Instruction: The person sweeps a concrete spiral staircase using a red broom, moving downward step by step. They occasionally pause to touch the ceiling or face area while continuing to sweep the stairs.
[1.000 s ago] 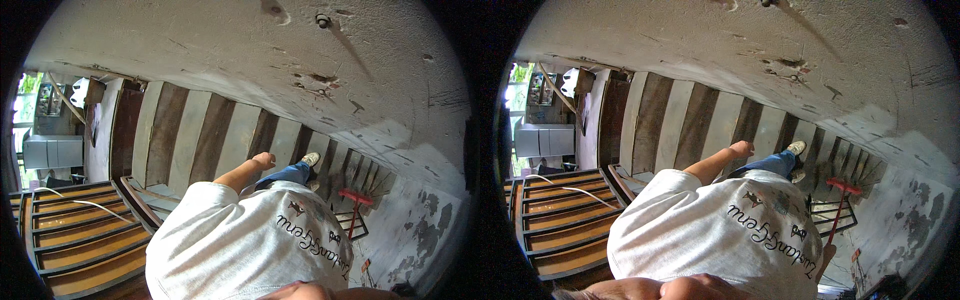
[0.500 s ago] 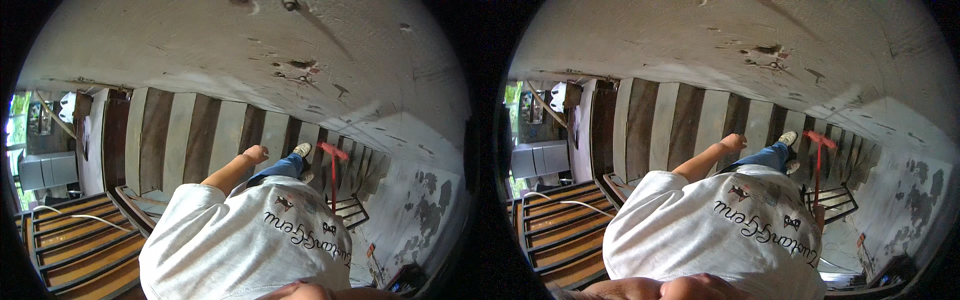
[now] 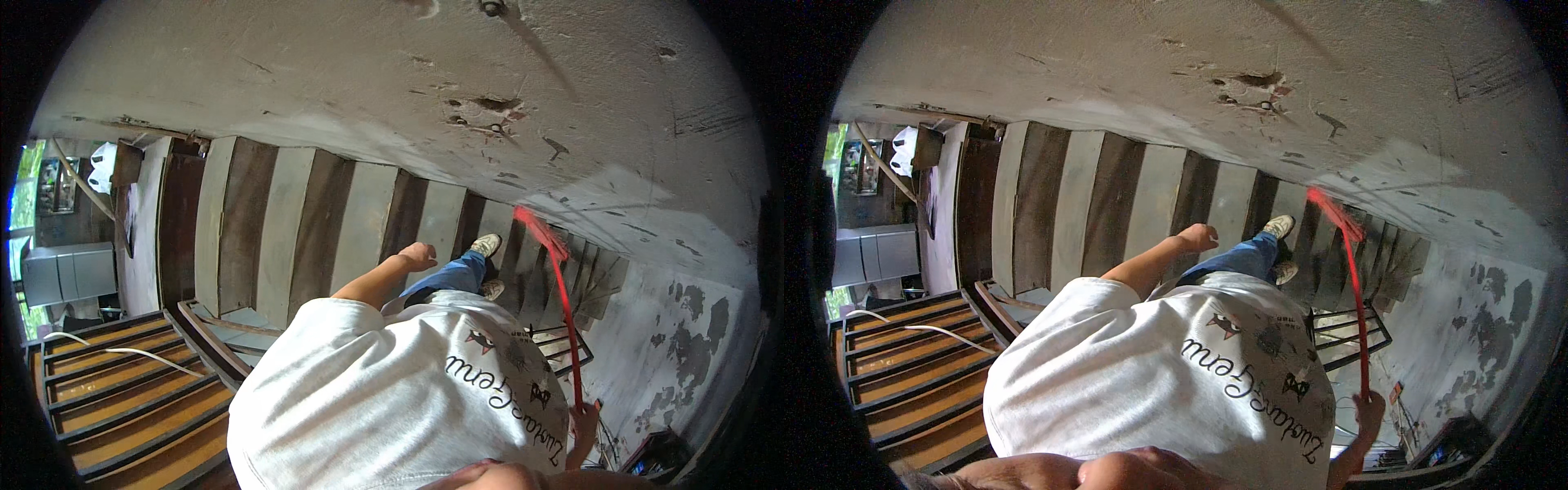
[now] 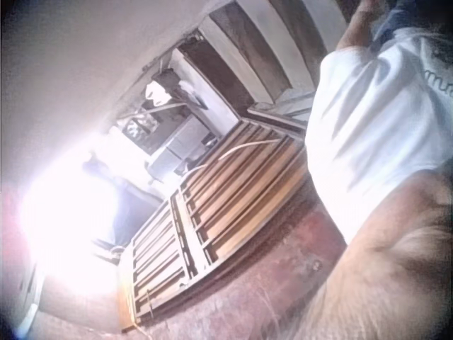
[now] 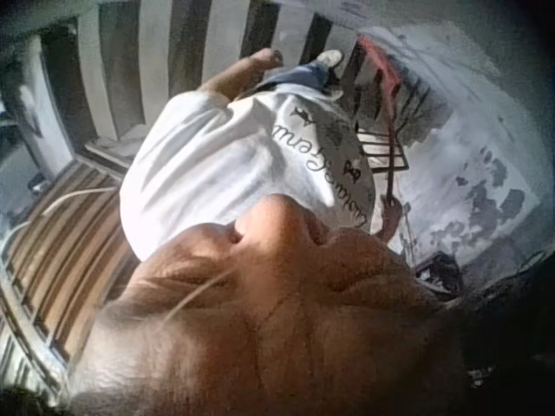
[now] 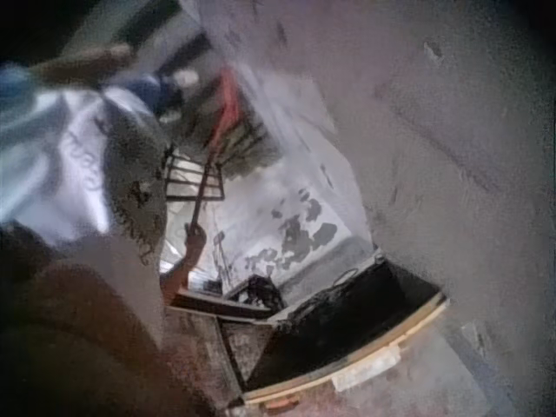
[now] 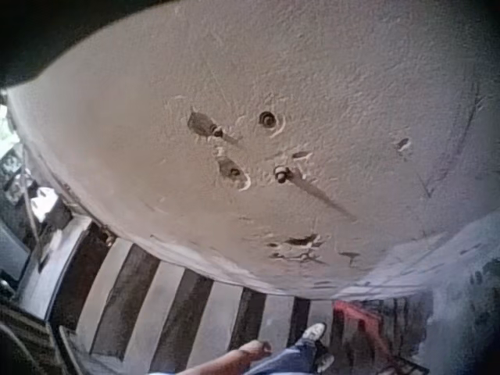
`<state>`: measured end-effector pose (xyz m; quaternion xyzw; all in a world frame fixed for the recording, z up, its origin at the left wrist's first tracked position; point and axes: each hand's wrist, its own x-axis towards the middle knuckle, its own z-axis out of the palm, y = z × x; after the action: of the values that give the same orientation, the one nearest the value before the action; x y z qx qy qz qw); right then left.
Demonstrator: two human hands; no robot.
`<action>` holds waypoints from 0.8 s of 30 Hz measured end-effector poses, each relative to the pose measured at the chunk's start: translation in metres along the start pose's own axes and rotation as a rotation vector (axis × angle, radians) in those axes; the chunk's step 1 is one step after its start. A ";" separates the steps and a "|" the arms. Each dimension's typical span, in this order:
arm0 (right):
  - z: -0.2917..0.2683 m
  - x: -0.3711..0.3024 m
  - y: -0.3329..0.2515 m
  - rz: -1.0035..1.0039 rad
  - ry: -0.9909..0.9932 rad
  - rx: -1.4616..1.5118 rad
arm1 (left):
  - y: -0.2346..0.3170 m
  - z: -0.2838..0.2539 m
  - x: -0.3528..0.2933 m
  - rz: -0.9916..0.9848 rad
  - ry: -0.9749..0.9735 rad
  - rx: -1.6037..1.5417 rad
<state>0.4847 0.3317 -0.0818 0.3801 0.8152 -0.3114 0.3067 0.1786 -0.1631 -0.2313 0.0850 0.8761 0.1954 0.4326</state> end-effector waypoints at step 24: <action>-0.037 0.022 -0.206 -0.463 -0.572 -0.079 | 0.069 -0.088 -0.090 0.233 0.029 -2.103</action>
<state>0.2965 0.2621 -0.0180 0.0713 0.7723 -0.4345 0.4580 0.1623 -0.1526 -0.0887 -0.2512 0.2575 0.8971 0.2566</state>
